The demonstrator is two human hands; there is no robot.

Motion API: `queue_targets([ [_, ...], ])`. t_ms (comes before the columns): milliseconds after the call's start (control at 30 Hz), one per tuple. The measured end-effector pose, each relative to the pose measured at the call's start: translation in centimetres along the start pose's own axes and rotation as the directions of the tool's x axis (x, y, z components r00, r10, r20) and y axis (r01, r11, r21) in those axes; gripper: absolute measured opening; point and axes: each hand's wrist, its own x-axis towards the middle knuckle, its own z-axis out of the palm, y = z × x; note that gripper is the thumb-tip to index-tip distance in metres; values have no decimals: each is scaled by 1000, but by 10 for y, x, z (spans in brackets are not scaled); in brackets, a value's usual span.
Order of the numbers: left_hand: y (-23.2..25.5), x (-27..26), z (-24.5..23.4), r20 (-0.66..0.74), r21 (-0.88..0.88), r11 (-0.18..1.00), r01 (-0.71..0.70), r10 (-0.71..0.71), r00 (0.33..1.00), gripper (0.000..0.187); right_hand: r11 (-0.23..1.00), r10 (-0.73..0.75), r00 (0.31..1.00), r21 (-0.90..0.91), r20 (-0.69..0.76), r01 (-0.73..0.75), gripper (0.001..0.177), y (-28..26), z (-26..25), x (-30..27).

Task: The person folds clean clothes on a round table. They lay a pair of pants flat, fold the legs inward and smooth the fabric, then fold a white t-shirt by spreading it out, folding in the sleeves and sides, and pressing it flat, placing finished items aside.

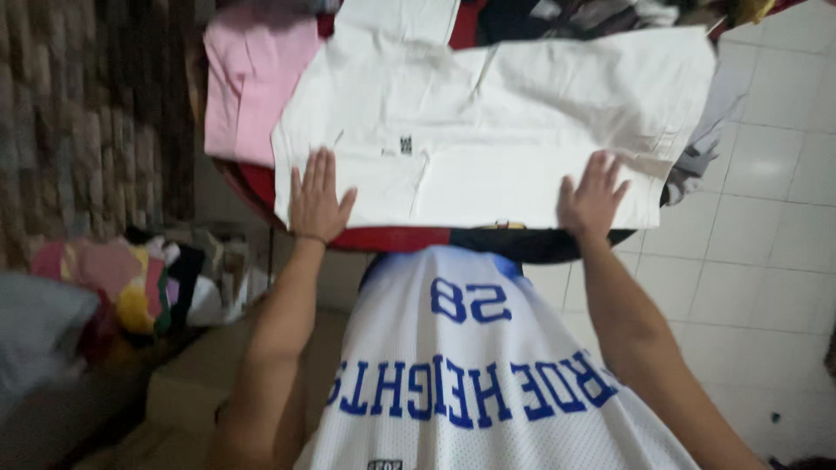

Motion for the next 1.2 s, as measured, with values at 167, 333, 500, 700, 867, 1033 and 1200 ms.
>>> queue_targets([
  [167, 47, -5, 6, 70, -42, 999, -11, 14, 997, 85, 955, -261, 955, 108, -143, 277, 75, -36, 30, -10],
  [333, 105, 2, 17, 22, -9, 954, -300, 300, 954, 76, 818, -575, 806, 114, 138, 564, 74, -144, 66, -39],
  [500, 77, 1, 13, 97, -5, 984, -176, 176, 980, 75, 866, -500, 855, 94, 142, 491, 77, -133, 35, -39],
  [700, 30, -5, 9, 31, 20, 997, -71, 70, 997, 76, 984, -176, 978, 5, 112, 176, 79, -74, 6, -28],
  [867, 31, -9, 16, -67, 31, 999, -43, 45, 997, 77, 996, -80, 997, 51, 10, 79, 82, -53, 7, -29],
  [1033, 32, -9, 16, -101, -11, 997, -72, 71, 992, 79, 972, -228, 973, 66, 12, 227, 91, -96, 27, -30],
  [1200, 31, -9, 16, -102, -16, 997, -82, 80, 992, 79, 853, -521, 853, 65, 38, 518, 80, -137, 52, -37],
])
